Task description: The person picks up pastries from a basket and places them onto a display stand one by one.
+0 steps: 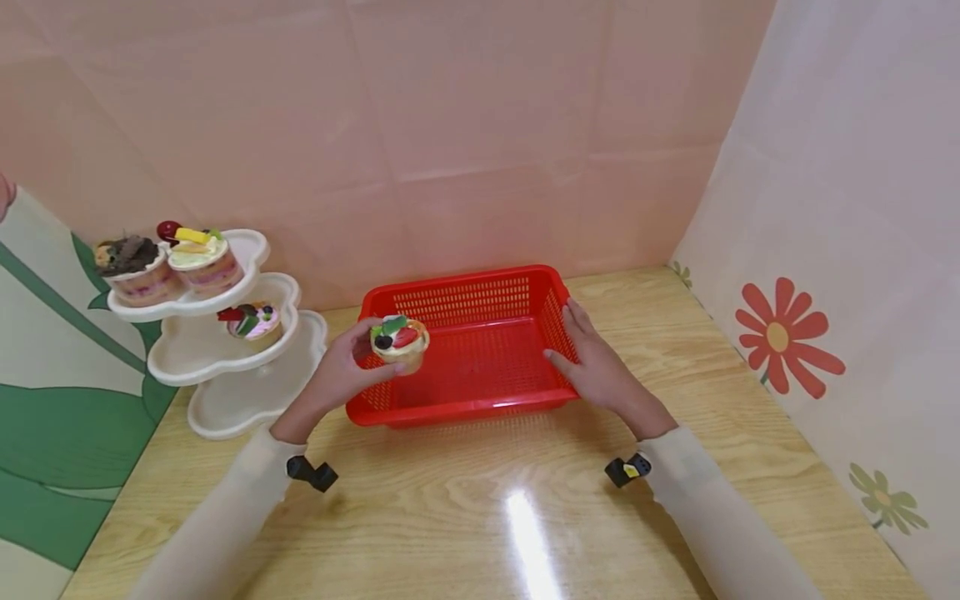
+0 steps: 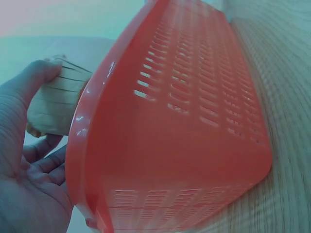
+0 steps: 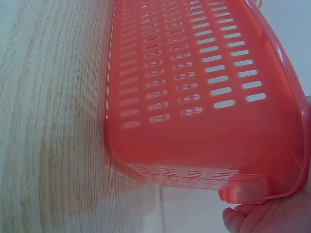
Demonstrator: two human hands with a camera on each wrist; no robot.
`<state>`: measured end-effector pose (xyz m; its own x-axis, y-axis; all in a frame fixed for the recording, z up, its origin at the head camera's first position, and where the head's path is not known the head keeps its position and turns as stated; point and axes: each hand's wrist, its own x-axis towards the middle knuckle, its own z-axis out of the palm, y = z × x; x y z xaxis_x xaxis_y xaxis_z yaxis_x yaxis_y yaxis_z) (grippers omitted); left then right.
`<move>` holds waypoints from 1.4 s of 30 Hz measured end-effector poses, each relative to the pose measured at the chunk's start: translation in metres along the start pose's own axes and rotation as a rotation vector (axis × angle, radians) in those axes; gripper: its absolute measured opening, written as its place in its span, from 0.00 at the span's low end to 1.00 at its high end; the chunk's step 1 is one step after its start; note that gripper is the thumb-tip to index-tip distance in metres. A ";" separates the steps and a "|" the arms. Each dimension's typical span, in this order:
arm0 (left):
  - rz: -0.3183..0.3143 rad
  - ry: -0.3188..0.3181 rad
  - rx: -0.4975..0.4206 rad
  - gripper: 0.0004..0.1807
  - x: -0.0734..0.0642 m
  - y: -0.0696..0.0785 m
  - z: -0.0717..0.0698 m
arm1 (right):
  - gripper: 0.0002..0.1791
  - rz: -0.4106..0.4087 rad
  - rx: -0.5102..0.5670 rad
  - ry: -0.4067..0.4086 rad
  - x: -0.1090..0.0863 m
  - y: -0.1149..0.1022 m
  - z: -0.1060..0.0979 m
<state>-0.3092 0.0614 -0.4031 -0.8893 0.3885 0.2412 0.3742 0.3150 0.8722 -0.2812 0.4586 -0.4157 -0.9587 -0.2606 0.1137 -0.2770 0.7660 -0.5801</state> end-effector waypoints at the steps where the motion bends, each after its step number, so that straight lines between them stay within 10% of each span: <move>1: 0.002 0.009 -0.008 0.31 -0.001 0.000 -0.001 | 0.45 0.000 -0.002 0.000 0.000 0.000 0.000; 42: -0.051 0.284 -0.022 0.32 -0.059 -0.007 -0.061 | 0.46 -0.017 0.002 -0.001 0.001 0.002 -0.001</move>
<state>-0.2757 -0.0163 -0.3970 -0.9460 0.1136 0.3038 0.3242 0.3076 0.8946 -0.2829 0.4606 -0.4159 -0.9539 -0.2740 0.1225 -0.2929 0.7604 -0.5796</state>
